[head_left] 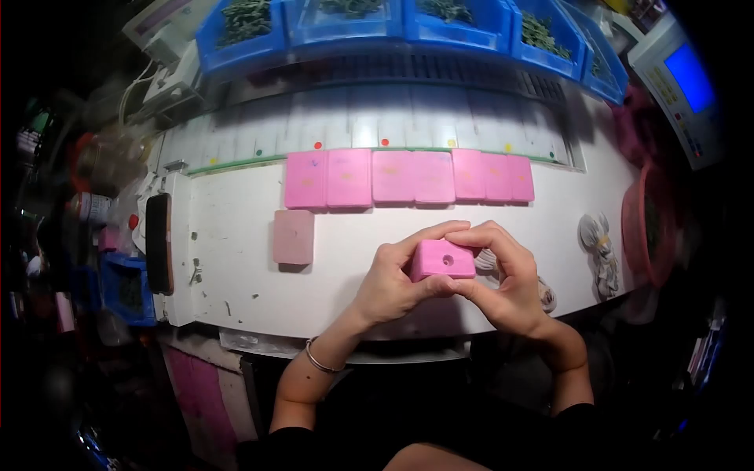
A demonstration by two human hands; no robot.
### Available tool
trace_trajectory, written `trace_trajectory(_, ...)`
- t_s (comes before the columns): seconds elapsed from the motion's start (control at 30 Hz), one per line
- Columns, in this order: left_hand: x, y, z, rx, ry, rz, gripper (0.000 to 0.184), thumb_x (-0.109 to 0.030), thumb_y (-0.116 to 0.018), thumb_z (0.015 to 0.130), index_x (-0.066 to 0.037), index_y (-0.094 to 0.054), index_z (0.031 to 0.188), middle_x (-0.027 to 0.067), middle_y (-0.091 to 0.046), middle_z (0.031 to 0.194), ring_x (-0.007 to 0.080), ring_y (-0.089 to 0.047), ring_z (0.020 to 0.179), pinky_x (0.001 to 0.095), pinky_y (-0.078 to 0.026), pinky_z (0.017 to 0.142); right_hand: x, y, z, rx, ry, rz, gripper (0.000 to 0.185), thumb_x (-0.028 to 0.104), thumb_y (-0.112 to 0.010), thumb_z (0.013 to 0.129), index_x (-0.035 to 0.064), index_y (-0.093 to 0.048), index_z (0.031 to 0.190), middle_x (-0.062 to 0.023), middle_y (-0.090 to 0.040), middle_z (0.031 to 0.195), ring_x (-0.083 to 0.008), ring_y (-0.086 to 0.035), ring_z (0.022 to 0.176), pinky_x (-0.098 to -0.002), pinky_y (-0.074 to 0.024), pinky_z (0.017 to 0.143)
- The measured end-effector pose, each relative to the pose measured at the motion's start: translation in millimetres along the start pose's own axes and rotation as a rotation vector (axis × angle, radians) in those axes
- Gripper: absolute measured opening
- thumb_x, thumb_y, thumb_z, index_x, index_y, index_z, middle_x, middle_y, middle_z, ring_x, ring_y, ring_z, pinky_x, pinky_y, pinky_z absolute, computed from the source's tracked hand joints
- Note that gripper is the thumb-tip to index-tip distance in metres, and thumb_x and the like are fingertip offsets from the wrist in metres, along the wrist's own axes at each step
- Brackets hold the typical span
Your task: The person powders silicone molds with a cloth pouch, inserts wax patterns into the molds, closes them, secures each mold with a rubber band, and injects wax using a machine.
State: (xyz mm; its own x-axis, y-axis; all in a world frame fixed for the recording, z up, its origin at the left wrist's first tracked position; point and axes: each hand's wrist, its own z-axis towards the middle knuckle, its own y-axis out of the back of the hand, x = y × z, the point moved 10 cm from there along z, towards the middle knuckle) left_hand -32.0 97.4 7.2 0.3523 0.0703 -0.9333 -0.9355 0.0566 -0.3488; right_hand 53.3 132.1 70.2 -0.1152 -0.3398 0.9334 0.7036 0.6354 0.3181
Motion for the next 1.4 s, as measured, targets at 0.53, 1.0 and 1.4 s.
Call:
trace_trajectory(0.53, -114.9, 297.9, -32.2, -0.877, 0.008, 0.271, 0.039, -0.030, -0.052, 0.092, 0.004, -0.054, 0.112, 0.0099, -0.064, 0.093, 0.0148, -0.062, 0.082, 0.0281, -0.051, 0.067, -42.9, -78.6, 14.4, 0.169, -0.025, -0.154, 0.034, 0.000, -0.063, 0.077, 0.0013, -0.055, 0.110, -0.0136, -0.053, 0.105, -0.0266, -0.057, 0.088, -0.0330, -0.0473, 0.076)
trace_trajectory(1.0, -174.3, 373.7, -14.9, -1.101, -0.065, 1.817, 0.036, -0.029, -0.069, 0.073, -0.001, -0.060, 0.095, 0.0189, -0.057, 0.098, 0.0336, -0.057, 0.091, 0.0416, -0.045, 0.081, -33.9, -97.4, 8.8, 0.206, 0.163, -0.364, 0.025, 0.000, -0.062, 0.074, 0.0006, -0.057, 0.100, -0.0148, -0.053, 0.105, -0.0305, -0.054, 0.091, -0.0362, -0.0456, 0.078)
trace_trajectory(1.4, -58.3, 125.4, -69.0, -0.491, 0.205, 1.467, 0.064, -0.028, -0.071, 0.076, 0.003, -0.038, 0.121, 0.0190, -0.050, 0.099, 0.0341, -0.056, 0.090, 0.0392, -0.047, 0.076, -25.0, -114.3, 2.6, 0.211, 0.217, -0.331, 0.054, 0.004, -0.068, 0.071, -0.0017, -0.046, 0.120, -0.0188, -0.048, 0.114, -0.0343, -0.050, 0.099, -0.0382, -0.0444, 0.083)
